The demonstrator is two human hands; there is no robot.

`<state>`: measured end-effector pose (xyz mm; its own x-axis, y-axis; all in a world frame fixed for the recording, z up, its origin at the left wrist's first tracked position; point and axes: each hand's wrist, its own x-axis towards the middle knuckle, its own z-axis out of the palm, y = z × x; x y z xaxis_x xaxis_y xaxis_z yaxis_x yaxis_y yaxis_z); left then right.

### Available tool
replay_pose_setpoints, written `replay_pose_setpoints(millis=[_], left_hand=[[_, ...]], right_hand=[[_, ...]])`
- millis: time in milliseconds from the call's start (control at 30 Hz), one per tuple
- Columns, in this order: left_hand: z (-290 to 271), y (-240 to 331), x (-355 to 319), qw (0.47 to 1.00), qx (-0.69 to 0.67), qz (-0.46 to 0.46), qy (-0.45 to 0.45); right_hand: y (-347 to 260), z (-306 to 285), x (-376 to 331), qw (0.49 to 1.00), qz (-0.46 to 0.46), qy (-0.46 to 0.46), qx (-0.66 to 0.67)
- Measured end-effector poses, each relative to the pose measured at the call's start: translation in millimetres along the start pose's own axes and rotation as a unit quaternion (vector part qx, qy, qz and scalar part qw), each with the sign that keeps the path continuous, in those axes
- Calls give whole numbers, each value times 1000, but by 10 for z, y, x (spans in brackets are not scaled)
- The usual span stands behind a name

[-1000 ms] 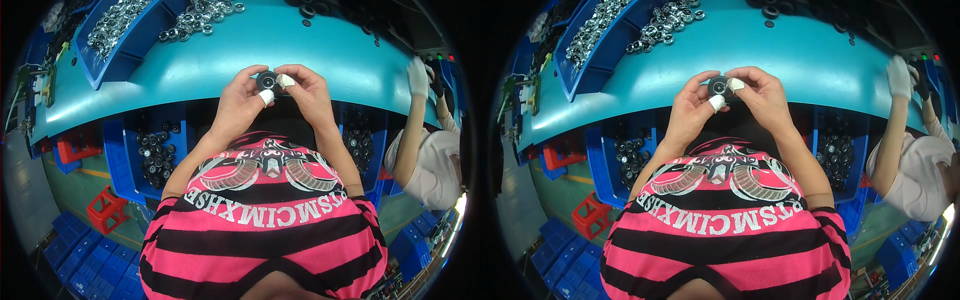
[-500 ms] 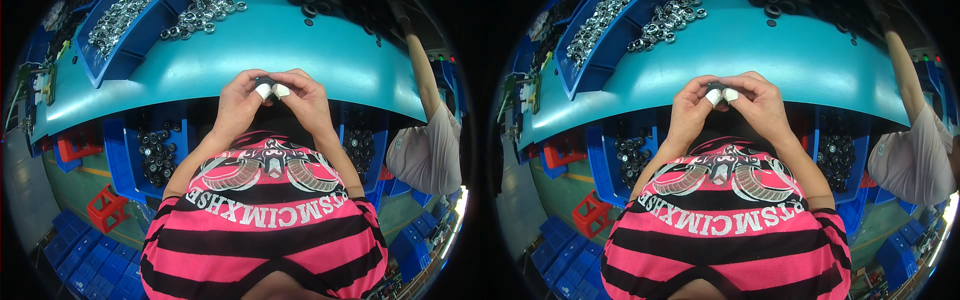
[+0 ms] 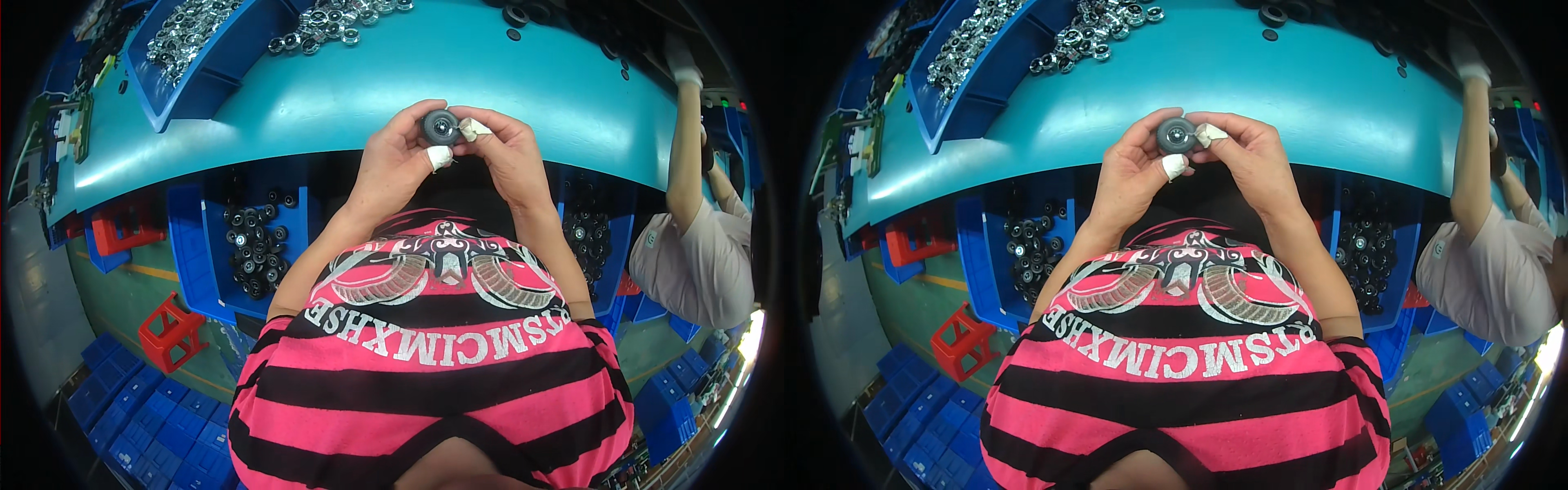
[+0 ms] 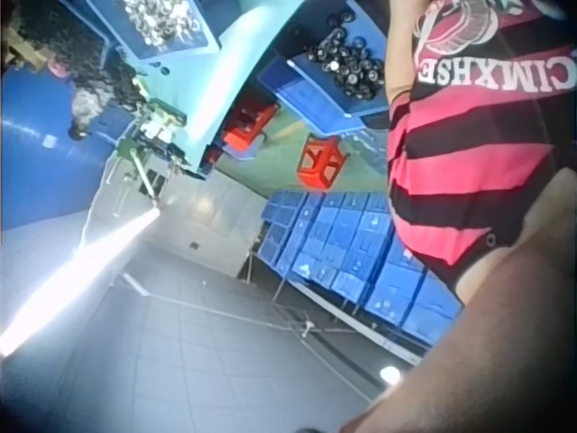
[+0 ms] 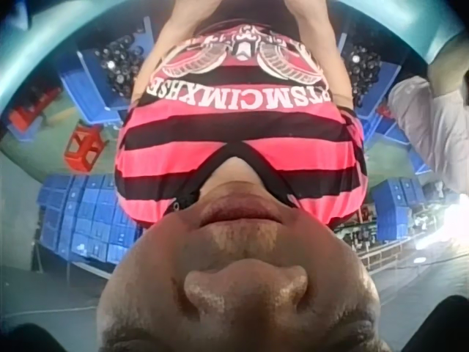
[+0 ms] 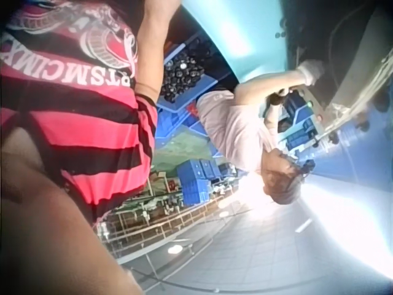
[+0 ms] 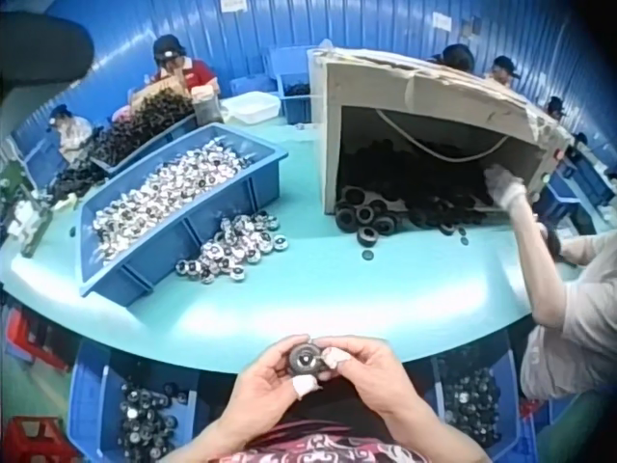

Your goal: Assembling small mechanical components at a factory workbench.

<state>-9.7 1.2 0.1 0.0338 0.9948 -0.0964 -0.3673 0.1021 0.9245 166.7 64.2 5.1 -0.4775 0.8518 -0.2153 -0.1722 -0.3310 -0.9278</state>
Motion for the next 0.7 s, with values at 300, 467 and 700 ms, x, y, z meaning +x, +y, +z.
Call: replay_pose_setpoints(millis=[300,467,700], left_hand=[[19,41,-70,991,123,47,30],[67,192,-102,913,372,143,91],[67,179,-86,873,439,190,98]], right_hand=[[-11,60,-40,969,-86,-3,-233],[-78,104,-93,991,-38,31,-126],[-52,157,-84,997,15,-23,-72]])
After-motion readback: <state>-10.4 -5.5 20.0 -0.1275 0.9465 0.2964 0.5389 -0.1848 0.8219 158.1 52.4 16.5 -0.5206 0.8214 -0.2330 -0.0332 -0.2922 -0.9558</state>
